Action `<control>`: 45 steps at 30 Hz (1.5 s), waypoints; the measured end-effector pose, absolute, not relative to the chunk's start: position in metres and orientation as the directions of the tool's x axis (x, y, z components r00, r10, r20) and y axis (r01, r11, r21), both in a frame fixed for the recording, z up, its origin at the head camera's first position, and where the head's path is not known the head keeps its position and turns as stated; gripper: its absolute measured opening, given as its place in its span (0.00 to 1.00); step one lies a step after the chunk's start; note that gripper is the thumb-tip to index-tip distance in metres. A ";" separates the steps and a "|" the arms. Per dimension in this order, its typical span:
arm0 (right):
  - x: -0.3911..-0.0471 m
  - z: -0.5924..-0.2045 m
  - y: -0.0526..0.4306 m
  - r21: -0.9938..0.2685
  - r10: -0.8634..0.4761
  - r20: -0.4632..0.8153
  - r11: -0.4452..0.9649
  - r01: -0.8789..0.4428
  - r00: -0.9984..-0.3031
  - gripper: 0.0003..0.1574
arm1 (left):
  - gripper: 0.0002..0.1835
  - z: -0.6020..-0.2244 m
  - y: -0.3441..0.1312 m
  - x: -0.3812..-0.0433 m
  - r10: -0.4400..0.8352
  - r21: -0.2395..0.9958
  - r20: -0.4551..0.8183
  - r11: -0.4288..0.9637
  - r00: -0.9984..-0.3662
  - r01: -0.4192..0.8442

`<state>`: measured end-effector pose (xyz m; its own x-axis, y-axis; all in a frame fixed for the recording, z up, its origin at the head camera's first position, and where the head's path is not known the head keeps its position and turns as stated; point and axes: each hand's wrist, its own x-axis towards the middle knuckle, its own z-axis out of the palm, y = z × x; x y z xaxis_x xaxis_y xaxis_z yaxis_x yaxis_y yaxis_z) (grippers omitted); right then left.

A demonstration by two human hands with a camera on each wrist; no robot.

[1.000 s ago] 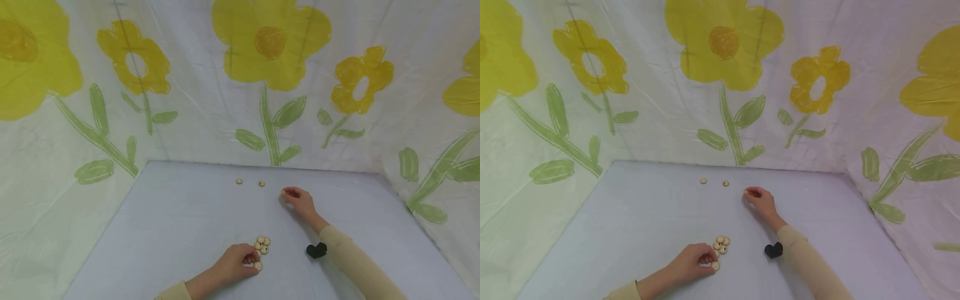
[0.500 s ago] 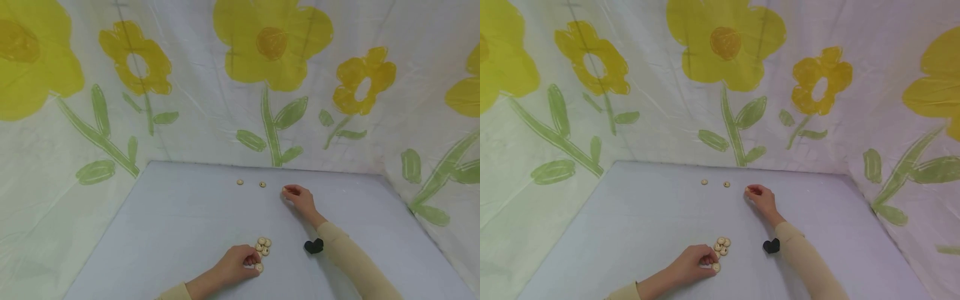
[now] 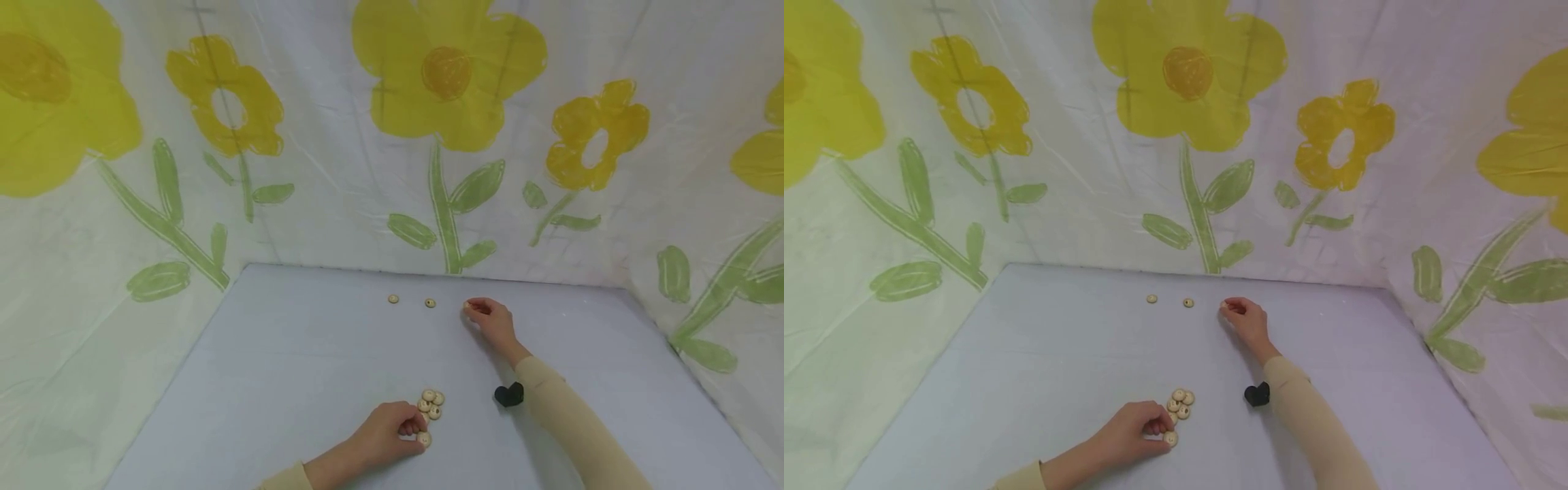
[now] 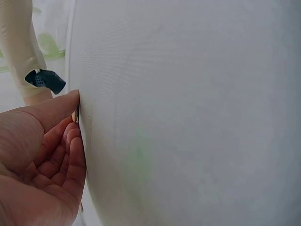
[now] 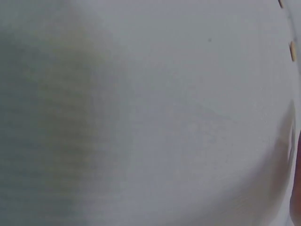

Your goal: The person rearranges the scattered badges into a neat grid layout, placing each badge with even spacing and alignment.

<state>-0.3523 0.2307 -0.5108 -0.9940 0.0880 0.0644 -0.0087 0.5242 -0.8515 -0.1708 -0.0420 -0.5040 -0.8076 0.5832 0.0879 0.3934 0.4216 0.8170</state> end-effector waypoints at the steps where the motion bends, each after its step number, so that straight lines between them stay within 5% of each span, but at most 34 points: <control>1: -0.353 -0.511 0.231 -0.849 0.092 0.065 0.528 -0.007 -0.994 0.21 | 0.10 -0.504 -0.042 -0.171 0.583 0.818 0.088 0.421 -0.808 0.393; 45: -0.371 -0.519 0.229 -0.743 0.114 0.143 0.668 -0.031 -0.983 0.17 | 0.10 -0.500 -0.044 -0.169 0.582 0.819 0.073 0.428 -0.810 0.382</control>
<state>-0.3708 0.2288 -0.5186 -0.9831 0.1136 0.1433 -0.0312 0.6681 -0.7434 -0.1695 -0.0436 -0.4999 -0.8097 0.5823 0.0729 0.3819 0.4284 0.8189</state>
